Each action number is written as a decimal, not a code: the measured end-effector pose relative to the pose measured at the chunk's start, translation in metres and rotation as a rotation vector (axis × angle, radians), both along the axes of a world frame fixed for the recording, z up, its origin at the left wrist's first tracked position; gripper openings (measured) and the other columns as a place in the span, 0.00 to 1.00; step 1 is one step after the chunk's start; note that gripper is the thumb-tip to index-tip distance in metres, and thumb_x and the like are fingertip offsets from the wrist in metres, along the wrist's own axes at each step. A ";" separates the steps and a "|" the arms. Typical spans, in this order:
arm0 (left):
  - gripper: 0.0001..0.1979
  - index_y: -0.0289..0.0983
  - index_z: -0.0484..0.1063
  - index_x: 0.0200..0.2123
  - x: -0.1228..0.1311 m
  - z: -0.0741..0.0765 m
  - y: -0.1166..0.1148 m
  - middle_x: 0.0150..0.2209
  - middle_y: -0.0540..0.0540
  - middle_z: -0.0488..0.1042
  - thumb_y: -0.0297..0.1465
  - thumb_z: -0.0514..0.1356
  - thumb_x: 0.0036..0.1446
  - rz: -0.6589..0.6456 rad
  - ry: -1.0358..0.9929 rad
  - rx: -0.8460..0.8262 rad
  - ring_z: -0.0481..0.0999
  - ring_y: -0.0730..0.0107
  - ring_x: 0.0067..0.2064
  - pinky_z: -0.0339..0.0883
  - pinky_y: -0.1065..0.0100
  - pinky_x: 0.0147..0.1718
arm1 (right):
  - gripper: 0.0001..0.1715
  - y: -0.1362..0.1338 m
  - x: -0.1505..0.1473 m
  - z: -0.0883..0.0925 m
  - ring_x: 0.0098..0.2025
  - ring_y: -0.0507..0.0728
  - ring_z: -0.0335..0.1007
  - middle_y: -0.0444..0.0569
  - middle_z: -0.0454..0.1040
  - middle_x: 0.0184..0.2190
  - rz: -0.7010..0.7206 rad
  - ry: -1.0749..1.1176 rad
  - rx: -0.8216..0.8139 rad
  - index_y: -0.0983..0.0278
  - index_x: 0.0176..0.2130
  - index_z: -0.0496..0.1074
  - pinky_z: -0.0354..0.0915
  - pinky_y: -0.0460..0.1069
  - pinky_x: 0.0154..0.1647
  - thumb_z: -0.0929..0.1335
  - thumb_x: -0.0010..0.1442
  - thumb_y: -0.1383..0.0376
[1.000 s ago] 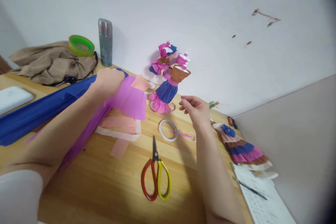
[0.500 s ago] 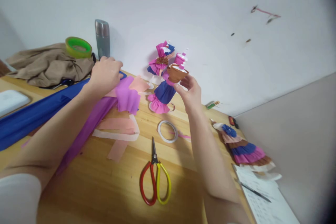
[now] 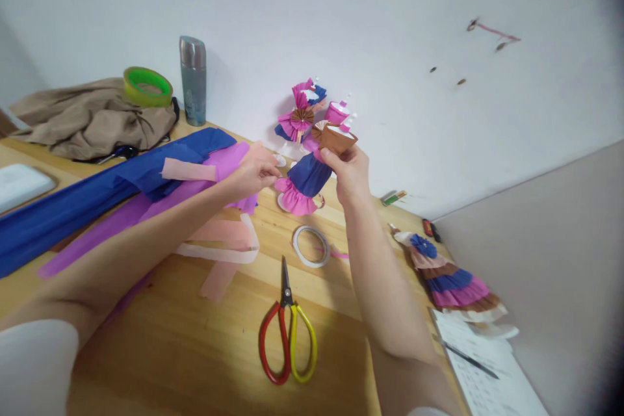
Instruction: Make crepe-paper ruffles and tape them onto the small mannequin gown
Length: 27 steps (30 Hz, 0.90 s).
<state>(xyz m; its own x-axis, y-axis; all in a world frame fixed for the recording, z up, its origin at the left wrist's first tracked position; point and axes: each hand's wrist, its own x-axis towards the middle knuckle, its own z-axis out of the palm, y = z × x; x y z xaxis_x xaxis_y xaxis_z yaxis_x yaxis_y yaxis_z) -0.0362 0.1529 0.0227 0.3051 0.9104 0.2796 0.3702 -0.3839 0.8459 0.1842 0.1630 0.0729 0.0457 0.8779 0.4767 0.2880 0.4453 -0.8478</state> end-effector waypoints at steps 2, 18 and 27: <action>0.11 0.35 0.79 0.35 0.006 -0.008 -0.001 0.36 0.43 0.81 0.35 0.60 0.53 0.001 -0.064 -0.051 0.79 0.64 0.39 0.73 0.64 0.43 | 0.24 -0.005 0.004 0.006 0.44 0.63 0.78 0.51 0.82 0.40 0.049 0.112 -0.044 0.62 0.39 0.75 0.73 0.58 0.48 0.75 0.43 0.54; 0.43 0.33 0.65 0.62 0.001 0.029 -0.017 0.58 0.33 0.72 0.44 0.71 0.45 -0.290 -0.380 -0.213 0.71 0.48 0.61 0.67 0.53 0.58 | 0.26 -0.028 -0.033 0.022 0.44 0.61 0.78 0.48 0.81 0.39 0.330 0.086 -0.060 0.63 0.39 0.76 0.72 0.55 0.48 0.79 0.42 0.53; 0.26 0.35 0.75 0.45 0.004 0.038 -0.036 0.40 0.40 0.80 0.44 0.72 0.46 -0.290 -0.527 -0.486 0.80 0.57 0.45 0.74 0.64 0.41 | 0.24 -0.021 -0.059 0.014 0.43 0.63 0.76 0.53 0.80 0.39 0.123 -0.314 -0.136 0.67 0.41 0.76 0.70 0.58 0.47 0.75 0.50 0.52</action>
